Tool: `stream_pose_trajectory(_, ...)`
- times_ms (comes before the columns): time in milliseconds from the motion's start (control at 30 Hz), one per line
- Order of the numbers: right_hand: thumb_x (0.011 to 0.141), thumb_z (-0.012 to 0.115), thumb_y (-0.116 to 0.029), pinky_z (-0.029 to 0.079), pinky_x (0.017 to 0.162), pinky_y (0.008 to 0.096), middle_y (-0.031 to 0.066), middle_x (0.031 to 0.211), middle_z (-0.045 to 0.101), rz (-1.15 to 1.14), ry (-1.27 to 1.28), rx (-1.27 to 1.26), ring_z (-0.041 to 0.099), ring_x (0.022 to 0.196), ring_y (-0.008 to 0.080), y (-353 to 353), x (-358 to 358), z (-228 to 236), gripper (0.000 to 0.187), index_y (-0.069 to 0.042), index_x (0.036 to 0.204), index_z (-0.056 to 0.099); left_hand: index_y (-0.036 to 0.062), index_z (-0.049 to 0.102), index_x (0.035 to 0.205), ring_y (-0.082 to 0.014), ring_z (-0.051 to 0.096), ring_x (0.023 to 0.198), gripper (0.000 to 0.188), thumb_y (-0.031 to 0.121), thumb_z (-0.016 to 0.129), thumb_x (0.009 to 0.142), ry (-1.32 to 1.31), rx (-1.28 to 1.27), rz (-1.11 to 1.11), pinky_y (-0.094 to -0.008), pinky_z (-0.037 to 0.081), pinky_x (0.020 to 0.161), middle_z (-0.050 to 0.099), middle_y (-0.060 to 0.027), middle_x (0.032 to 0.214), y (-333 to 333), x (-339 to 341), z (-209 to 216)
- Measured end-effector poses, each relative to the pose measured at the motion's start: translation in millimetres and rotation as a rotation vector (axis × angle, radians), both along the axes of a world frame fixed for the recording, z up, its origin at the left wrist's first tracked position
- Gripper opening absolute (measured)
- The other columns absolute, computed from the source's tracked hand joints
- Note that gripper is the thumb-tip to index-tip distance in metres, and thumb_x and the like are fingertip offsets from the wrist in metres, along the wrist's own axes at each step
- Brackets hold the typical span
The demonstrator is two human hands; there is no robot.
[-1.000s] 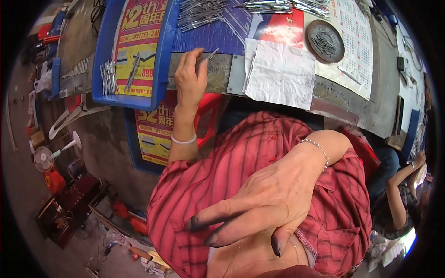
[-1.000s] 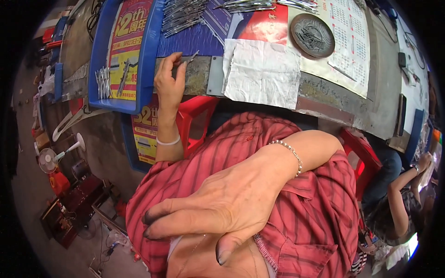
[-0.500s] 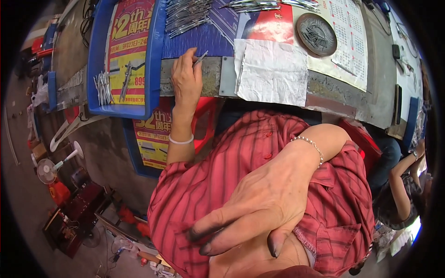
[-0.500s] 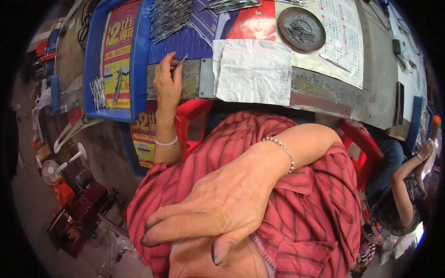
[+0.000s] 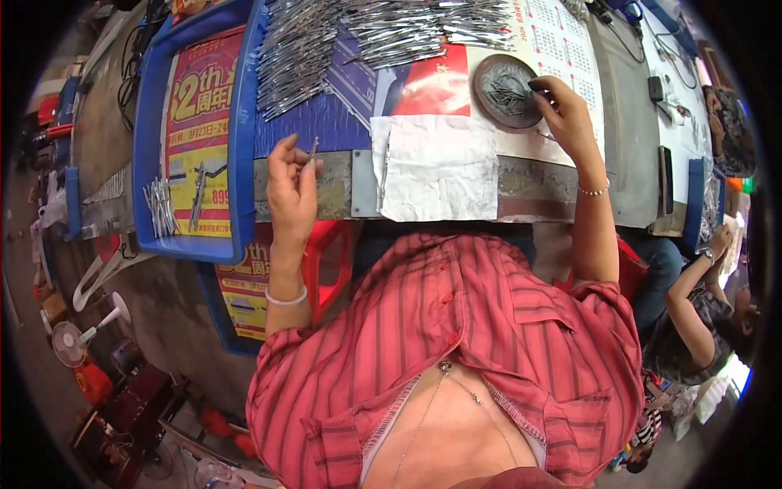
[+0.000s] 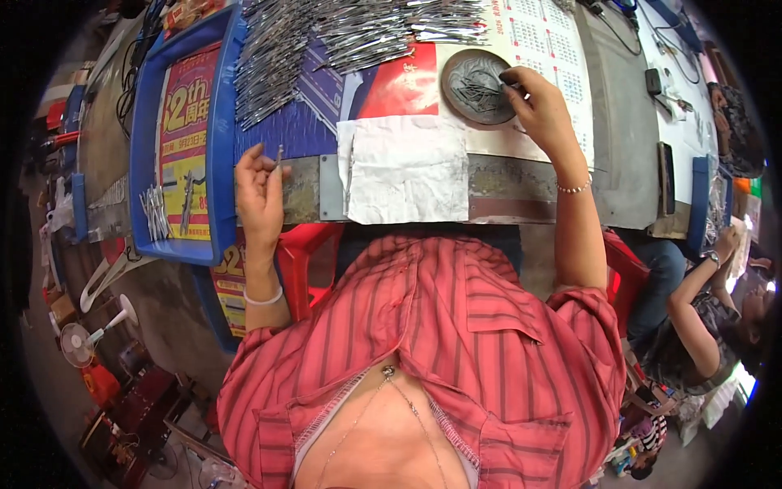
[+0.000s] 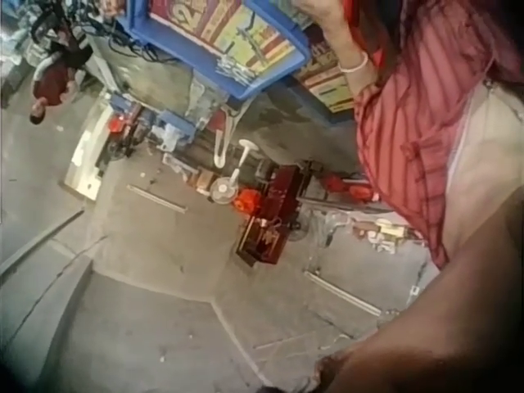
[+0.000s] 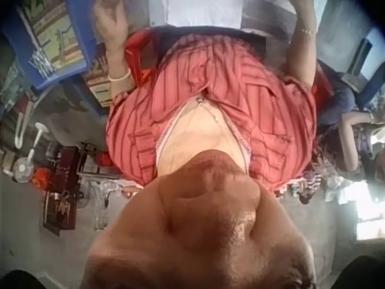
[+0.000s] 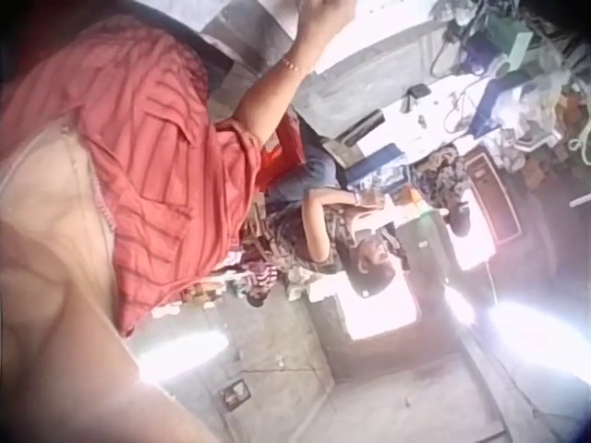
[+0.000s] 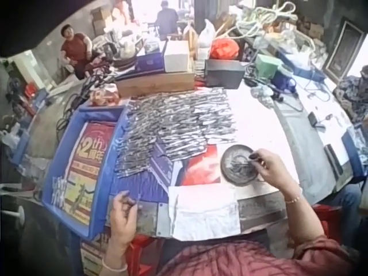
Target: Inspecting and wiping small metal components at a workbench.
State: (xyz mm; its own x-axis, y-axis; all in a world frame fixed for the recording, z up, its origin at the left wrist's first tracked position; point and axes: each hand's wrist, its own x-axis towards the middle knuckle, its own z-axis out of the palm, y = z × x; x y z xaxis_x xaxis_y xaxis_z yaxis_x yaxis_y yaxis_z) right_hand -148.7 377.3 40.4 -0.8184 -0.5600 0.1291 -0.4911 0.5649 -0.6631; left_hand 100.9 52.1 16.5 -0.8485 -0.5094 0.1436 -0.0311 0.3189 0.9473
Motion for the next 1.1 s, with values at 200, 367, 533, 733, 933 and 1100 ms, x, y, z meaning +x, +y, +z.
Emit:
stream_pose_trajectory(200,0.081,0.059,-0.005,0.046,0.069,0.0390,0.0168,0.089,0.059,0.271,0.175,0.160,0.058,0.078,0.0357,-25.4,-25.4,-0.7,0.016,0.000,0.096,0.057,-0.0048,0.049,0.123,-0.0107,0.058,0.080,0.032,-0.002,0.048,0.091,-0.005,0.244,-0.147,-0.0226,0.049,0.071,0.049,-0.0067,0.103,31.1,4.6,36.8)
stream_pose_trajectory(367,0.077,0.060,-0.006,0.045,0.070,0.0432,0.0185,0.087,0.059,0.335,0.238,0.398,0.057,0.083,0.0378,-42.2,-34.7,-2.1,0.014,0.000,0.089,0.054,-0.0061,0.052,0.118,-0.0094,0.056,0.083,0.028,-0.003,0.050,0.091,-0.015,0.432,-0.186,-0.0215,0.047,0.072,0.049,-0.0057,0.109,61.4,11.5,44.1)
stream_pose_trajectory(533,0.073,0.060,-0.006,0.045,0.070,0.0447,0.0205,0.083,0.059,0.392,0.248,0.510,0.057,0.083,0.0390,-47.6,-43.4,-3.2,0.015,0.001,0.084,0.052,-0.0055,0.050,0.120,-0.0087,0.055,0.085,0.029,-0.002,0.051,0.091,-0.049,0.580,-0.264,-0.0207,0.047,0.073,0.049,-0.0050,0.108,78.2,13.0,41.9)
stream_pose_trajectory(733,0.078,0.059,-0.004,0.043,0.061,0.0271,0.0108,0.069,0.053,0.181,-0.057,0.136,0.049,0.063,0.0128,-26.2,-36.0,8.3,0.011,0.002,0.085,0.052,-0.0036,0.050,0.118,-0.0075,0.054,0.082,0.026,0.001,0.051,0.092,-0.060,0.633,-0.344,-0.0193,0.046,0.070,0.051,-0.0035,0.101,92.7,3.9,44.5)
stream_pose_trajectory(933,0.083,0.061,-0.002,0.043,0.061,0.0207,-0.0012,0.075,0.057,0.066,-0.526,-0.355,0.052,0.070,0.0052,-18.9,3.2,25.9,0.006,0.001,0.088,0.059,-0.0007,0.052,0.112,-0.0040,0.053,0.075,0.021,0.004,0.054,0.092,-0.102,0.707,-0.431,-0.0183,0.045,0.063,0.054,-0.0013,0.095,101.4,-7.2,51.9)
stream_pose_trajectory(1100,0.082,0.058,0.004,0.044,0.066,0.0193,0.0029,0.091,0.064,0.360,-0.938,-0.535,0.057,0.079,0.0066,-36.4,88.9,67.1,0.017,0.002,0.099,0.062,0.0001,0.060,0.100,-0.0066,0.057,0.068,0.012,0.005,0.059,0.089,-0.146,0.541,-0.424,-0.0210,0.047,0.059,0.060,-0.0031,0.084,103.2,-9.2,55.6)
